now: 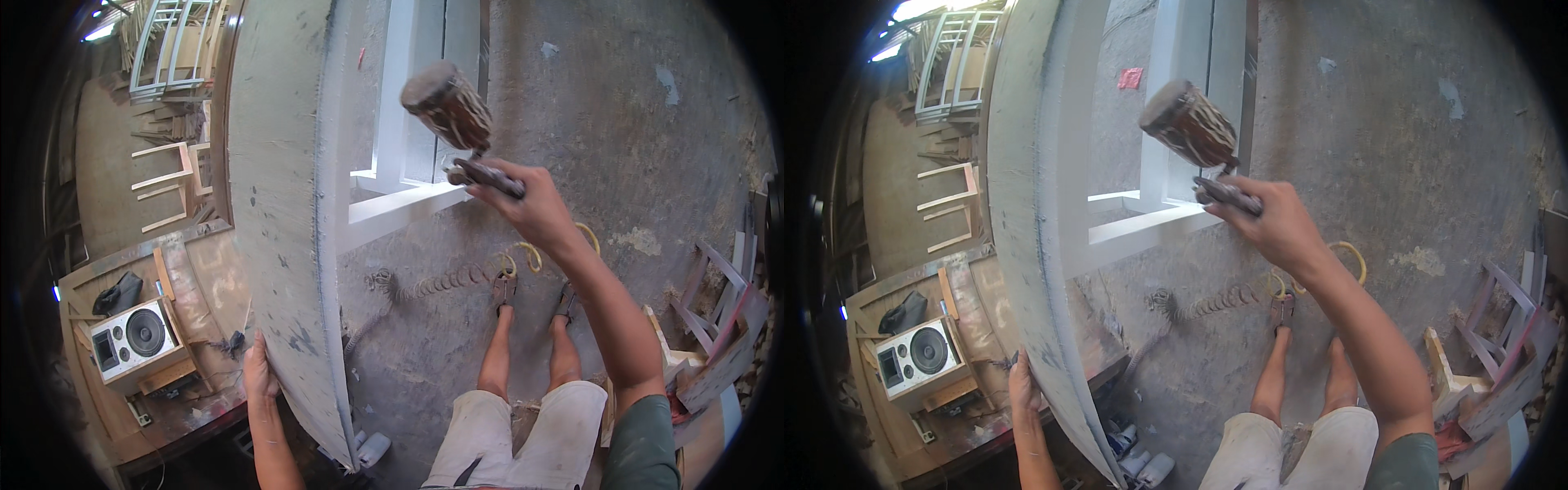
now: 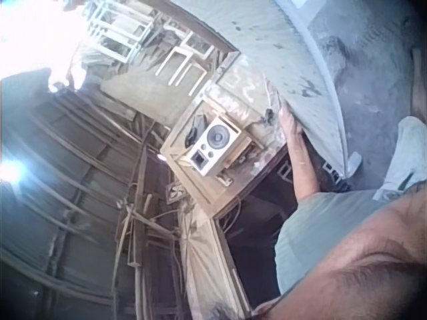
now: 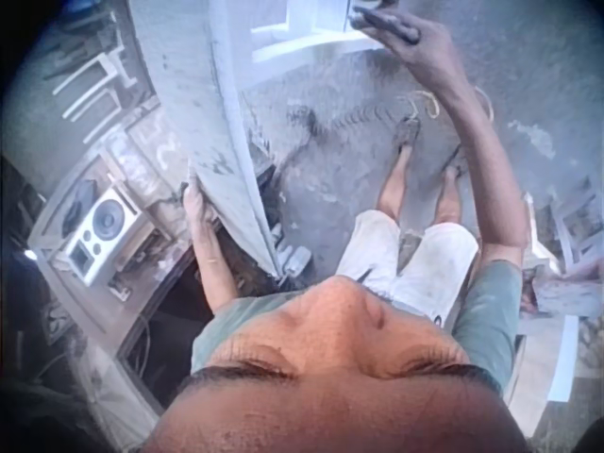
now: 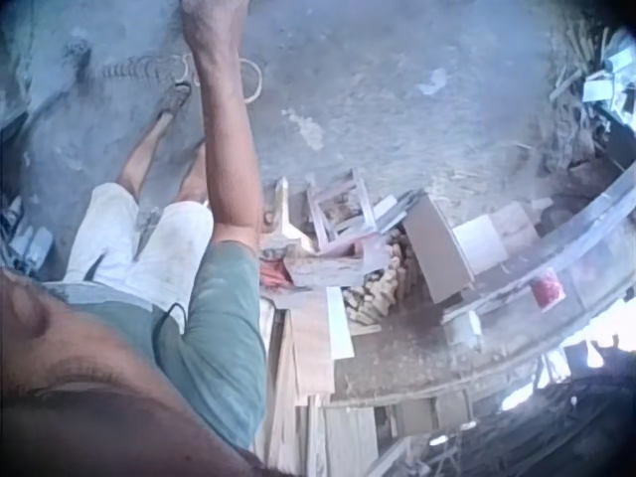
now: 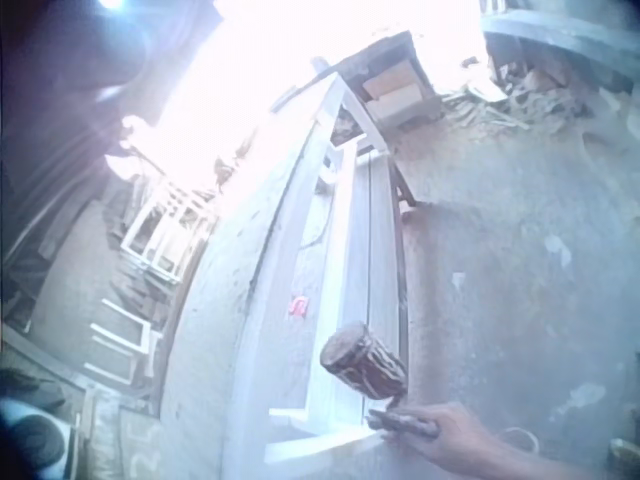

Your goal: The person paints a wooden bench and a small wooden shelf using a spray gun, then refills the spray gun's reservoir with liquid from a large plastic container.

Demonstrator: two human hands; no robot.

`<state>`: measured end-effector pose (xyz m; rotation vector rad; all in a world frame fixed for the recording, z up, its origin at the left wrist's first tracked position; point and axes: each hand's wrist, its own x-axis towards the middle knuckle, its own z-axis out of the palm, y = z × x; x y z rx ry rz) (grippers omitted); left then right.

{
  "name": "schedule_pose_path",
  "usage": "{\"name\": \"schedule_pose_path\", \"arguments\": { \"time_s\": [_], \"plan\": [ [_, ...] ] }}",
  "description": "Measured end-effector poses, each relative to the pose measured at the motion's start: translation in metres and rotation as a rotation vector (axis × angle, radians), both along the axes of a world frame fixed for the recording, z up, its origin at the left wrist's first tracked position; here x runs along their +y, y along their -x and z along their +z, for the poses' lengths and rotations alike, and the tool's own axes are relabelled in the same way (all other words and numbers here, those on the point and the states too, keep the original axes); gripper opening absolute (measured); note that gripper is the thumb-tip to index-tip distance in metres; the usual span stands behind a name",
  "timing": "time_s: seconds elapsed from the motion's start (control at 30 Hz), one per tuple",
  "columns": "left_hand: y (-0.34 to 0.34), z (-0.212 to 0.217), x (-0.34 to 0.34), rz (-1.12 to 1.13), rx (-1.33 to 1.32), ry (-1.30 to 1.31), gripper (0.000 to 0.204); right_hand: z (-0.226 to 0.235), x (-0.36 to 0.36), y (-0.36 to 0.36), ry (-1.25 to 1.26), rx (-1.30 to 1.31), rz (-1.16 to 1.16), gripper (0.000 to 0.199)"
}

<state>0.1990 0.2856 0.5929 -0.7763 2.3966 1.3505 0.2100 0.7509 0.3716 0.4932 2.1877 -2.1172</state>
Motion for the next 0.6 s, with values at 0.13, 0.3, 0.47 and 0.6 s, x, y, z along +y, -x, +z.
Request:
{"name": "schedule_pose_path", "arguments": {
  "time_s": [0.13, 0.3, 0.47, 0.6],
  "plan": [
    [0.0, -0.002, -0.008, -0.01, 0.011, 0.03, 0.057, -0.013, -0.007, 0.032, -0.036, 0.027, -0.005, 0.032],
    [-0.001, -0.001, -0.015, 0.006, -0.002, 0.027, 0.057, -0.018, 0.006, 0.057, -0.121, 0.036, -0.071, 0.035],
    [0.001, -0.001, -0.01, 0.008, -0.012, -0.013, 0.052, -0.025, 0.021, 0.081, -0.224, 0.162, -0.229, 0.037],
    [0.003, -0.001, -0.004, 0.024, -0.018, -0.061, 0.048, -0.019, 0.015, 0.087, -0.295, 0.267, -0.318, 0.034]
  ]
}}
